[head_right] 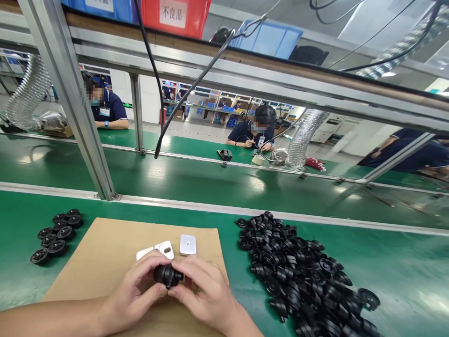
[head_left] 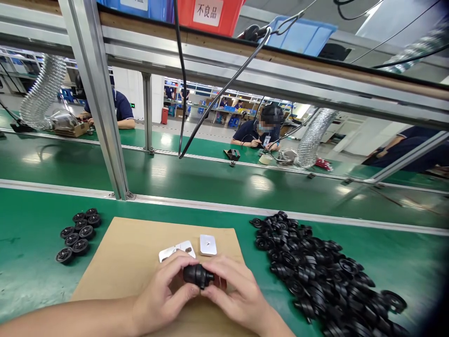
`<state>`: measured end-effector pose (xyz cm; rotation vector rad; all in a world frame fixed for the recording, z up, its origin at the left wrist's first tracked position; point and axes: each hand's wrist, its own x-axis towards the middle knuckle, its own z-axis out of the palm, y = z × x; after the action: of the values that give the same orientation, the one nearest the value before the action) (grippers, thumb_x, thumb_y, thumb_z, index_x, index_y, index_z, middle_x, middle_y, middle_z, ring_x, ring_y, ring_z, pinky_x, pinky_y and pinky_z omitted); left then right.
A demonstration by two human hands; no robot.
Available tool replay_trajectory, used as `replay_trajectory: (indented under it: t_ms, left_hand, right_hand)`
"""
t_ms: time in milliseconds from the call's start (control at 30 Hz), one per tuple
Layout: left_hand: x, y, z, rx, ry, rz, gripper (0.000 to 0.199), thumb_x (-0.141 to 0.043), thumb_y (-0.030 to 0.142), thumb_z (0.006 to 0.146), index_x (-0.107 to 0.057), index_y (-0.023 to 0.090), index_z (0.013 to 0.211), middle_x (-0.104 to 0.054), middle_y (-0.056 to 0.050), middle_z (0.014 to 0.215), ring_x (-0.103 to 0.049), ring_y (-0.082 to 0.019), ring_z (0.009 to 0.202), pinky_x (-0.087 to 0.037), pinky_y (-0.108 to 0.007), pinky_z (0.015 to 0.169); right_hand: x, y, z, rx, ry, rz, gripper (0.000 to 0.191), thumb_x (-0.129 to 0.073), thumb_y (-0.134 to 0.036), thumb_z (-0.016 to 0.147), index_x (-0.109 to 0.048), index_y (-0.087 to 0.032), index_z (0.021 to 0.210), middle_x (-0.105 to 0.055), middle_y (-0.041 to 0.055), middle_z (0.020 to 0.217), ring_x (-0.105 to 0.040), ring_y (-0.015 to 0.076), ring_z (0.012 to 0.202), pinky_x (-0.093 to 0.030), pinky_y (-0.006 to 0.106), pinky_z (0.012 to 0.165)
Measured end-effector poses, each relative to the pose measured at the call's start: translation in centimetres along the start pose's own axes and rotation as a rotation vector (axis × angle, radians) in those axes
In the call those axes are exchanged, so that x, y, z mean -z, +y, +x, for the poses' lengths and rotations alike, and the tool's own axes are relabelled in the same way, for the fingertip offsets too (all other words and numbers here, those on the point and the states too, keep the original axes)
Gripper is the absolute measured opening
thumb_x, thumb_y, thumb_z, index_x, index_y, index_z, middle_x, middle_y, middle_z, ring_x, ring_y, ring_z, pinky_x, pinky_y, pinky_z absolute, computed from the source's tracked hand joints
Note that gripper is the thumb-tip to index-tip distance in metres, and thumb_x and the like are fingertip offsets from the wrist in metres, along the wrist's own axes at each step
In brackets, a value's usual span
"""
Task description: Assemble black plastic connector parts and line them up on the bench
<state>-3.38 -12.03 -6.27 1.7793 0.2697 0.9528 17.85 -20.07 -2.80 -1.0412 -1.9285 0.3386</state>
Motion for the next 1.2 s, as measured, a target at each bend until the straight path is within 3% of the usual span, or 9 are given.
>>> replay_trajectory:
  t_ms: [333, 433, 533, 600, 700, 800, 900, 1067, 1200]
  left_hand:
    - [0.1, 0.4, 0.1, 0.016, -0.014, 0.038, 0.032, -0.066, 0.020, 0.094, -0.061, 0.026, 0.125, -0.066, -0.005, 0.110, -0.062, -0.019, 0.100, -0.049, -0.030, 0.089]
    - [0.1, 0.4, -0.1, 0.004, -0.026, 0.058, 0.035, -0.066, 0.018, 0.092, -0.061, 0.027, 0.126, -0.067, -0.005, 0.110, -0.062, -0.019, 0.100, -0.049, -0.030, 0.090]
    - [0.1, 0.5, -0.1, -0.013, -0.038, 0.069, 0.037, -0.066, 0.016, 0.091, -0.060, 0.027, 0.127, -0.066, -0.005, 0.112, -0.063, -0.019, 0.100, -0.050, -0.031, 0.090]
    - [0.1, 0.6, 0.0, -0.029, -0.031, 0.068, 0.037, -0.065, 0.015, 0.091, -0.060, 0.027, 0.127, -0.066, -0.005, 0.112, -0.063, -0.019, 0.100, -0.050, -0.031, 0.090]
    - [0.1, 0.5, 0.0, -0.040, -0.016, 0.071, 0.037, -0.064, 0.015, 0.092, -0.059, 0.027, 0.126, -0.066, -0.006, 0.112, -0.063, -0.019, 0.100, -0.051, -0.031, 0.090]
    - [0.0, 0.5, -0.1, -0.046, -0.026, 0.091, 0.039, -0.065, 0.016, 0.092, -0.059, 0.027, 0.128, -0.066, -0.005, 0.111, -0.063, -0.019, 0.099, -0.051, -0.031, 0.090]
    - [0.0, 0.5, -0.3, -0.064, -0.037, 0.111, 0.039, -0.066, 0.017, 0.092, -0.059, 0.027, 0.129, -0.066, -0.005, 0.108, -0.063, -0.019, 0.097, -0.051, -0.030, 0.088]
    - [0.1, 0.5, 0.0, -0.087, -0.016, 0.116, 0.039, -0.065, 0.019, 0.094, -0.059, 0.028, 0.131, -0.068, -0.006, 0.111, -0.064, -0.019, 0.100, -0.053, -0.030, 0.090]
    - [0.1, 0.3, 0.0, -0.081, -0.023, 0.144, 0.042, -0.070, 0.018, 0.092, -0.060, 0.029, 0.131, -0.069, -0.005, 0.111, -0.065, -0.018, 0.101, -0.053, -0.029, 0.091]
  right_hand:
    - [1.1, -0.4, 0.6, 0.092, -0.103, -0.154, 0.036, -0.055, -0.015, 0.104, -0.057, -0.023, 0.140, -0.068, 0.0086, 0.114, -0.068, 0.0179, 0.096, -0.055, 0.026, 0.079]
    - [1.0, -0.8, 0.7, 0.015, -0.107, -0.231, 0.025, -0.063, -0.038, 0.104, -0.062, -0.021, 0.122, -0.069, 0.0034, 0.088, -0.066, 0.0171, 0.074, -0.051, 0.026, 0.067]
    - [1.2, -1.4, 0.9, 0.020, -0.080, -0.299, 0.048, -0.063, -0.063, 0.097, -0.061, -0.020, 0.117, -0.067, 0.0026, 0.080, -0.063, 0.0172, 0.066, -0.050, 0.027, 0.062]
    - [1.4, -1.8, 1.0, 0.081, -0.087, -0.351, 0.041, -0.058, -0.055, 0.104, -0.058, -0.020, 0.124, -0.071, 0.0087, 0.101, -0.067, 0.0177, 0.074, -0.052, 0.027, 0.067]
    - [1.5, -2.2, 0.9, 0.131, -0.142, -0.429, 0.022, -0.049, -0.022, 0.108, -0.057, -0.021, 0.128, -0.067, 0.0118, 0.121, -0.068, 0.0176, 0.086, -0.052, 0.027, 0.071]
    - [1.2, -2.2, 0.5, 0.076, -0.109, -0.434, 0.020, -0.055, -0.034, 0.108, -0.060, -0.018, 0.118, -0.071, 0.0067, 0.092, -0.066, 0.0190, 0.074, -0.049, 0.028, 0.062]
    - [1.4, -2.3, 0.3, 0.027, -0.049, -0.364, 0.042, -0.047, -0.057, 0.107, -0.062, -0.018, 0.112, -0.065, 0.0029, 0.075, -0.062, 0.0183, 0.062, -0.047, 0.030, 0.058]
    - [1.8, -2.9, 0.3, 0.008, -0.159, -0.318, 0.034, -0.053, -0.025, 0.102, -0.056, -0.020, 0.135, -0.070, 0.0111, 0.109, -0.068, 0.0225, 0.094, -0.053, 0.031, 0.076]
    - [0.9, -2.4, 0.2, -0.151, -0.089, -0.277, 0.015, -0.052, -0.024, 0.103, -0.066, -0.020, 0.109, -0.071, 0.0028, 0.081, -0.064, 0.0157, 0.066, -0.048, 0.024, 0.062]
